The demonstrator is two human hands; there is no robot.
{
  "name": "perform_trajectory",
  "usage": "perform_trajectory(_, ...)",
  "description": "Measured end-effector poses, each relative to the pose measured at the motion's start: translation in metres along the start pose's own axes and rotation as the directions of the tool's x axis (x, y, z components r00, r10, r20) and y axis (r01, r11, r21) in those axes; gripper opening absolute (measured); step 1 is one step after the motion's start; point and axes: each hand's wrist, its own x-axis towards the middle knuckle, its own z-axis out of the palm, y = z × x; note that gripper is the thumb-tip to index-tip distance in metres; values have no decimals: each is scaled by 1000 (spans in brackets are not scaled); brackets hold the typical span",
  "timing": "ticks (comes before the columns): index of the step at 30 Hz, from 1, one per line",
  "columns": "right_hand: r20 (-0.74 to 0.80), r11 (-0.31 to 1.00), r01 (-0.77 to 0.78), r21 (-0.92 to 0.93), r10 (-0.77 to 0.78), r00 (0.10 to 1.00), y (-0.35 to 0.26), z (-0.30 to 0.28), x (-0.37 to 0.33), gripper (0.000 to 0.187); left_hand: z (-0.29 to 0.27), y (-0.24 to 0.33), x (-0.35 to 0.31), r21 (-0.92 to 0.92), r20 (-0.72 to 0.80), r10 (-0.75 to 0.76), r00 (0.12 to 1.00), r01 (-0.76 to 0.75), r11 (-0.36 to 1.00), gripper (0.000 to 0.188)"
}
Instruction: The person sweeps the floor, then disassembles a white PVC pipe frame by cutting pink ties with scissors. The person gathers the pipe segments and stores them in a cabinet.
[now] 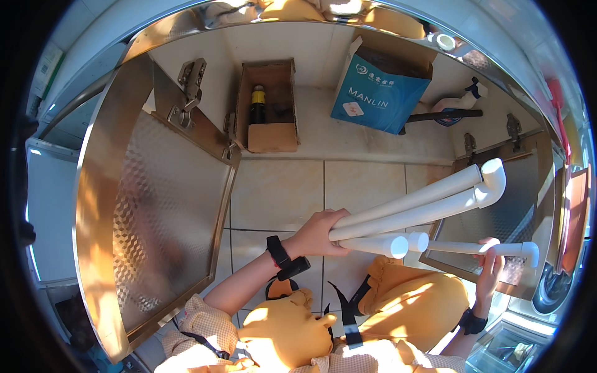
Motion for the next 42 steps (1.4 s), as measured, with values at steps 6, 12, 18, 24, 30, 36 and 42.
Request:
perform_trajectory(6, 617, 974, 127, -186, 15, 786, -143, 55, 73, 21, -7, 11, -10, -104, -12, -100, 995, 98, 990, 48)
perform_trajectory(12, 832, 948, 275, -159, -21, 555, -165, 185, 93, 42, -9, 5, -24, -552, -149, -144, 978, 38, 833, 60)
perform_trajectory(18, 644, 947, -79, 310, -148, 750, -170, 261, 108, 44, -26, 5, -3, -745, -164, -207, 964, 16, 666, 60)
perform_trajectory(24, 434, 889, 73, 453, -291, 853, -180, 287, 110, 56, -35, 35, 43, -749, -366, -243, 898, -130, 650, 54)
perform_trajectory(30, 540, 832, 347, 433, -547, 639, -201, 278, 158, 82, -73, 35, 91, -551, -563, -181, 807, -203, 810, 51)
perform_trajectory(36, 530, 817, 414, 401, -575, 623, -162, 282, 175, 93, -112, 20, 141, -465, -699, -78, 710, -369, 805, 55)
perform_trajectory(42, 391, 830, 545, 115, -542, 743, -98, 297, 175, 107, -111, 8, 167, -425, -788, -157, 595, -342, 838, 53)
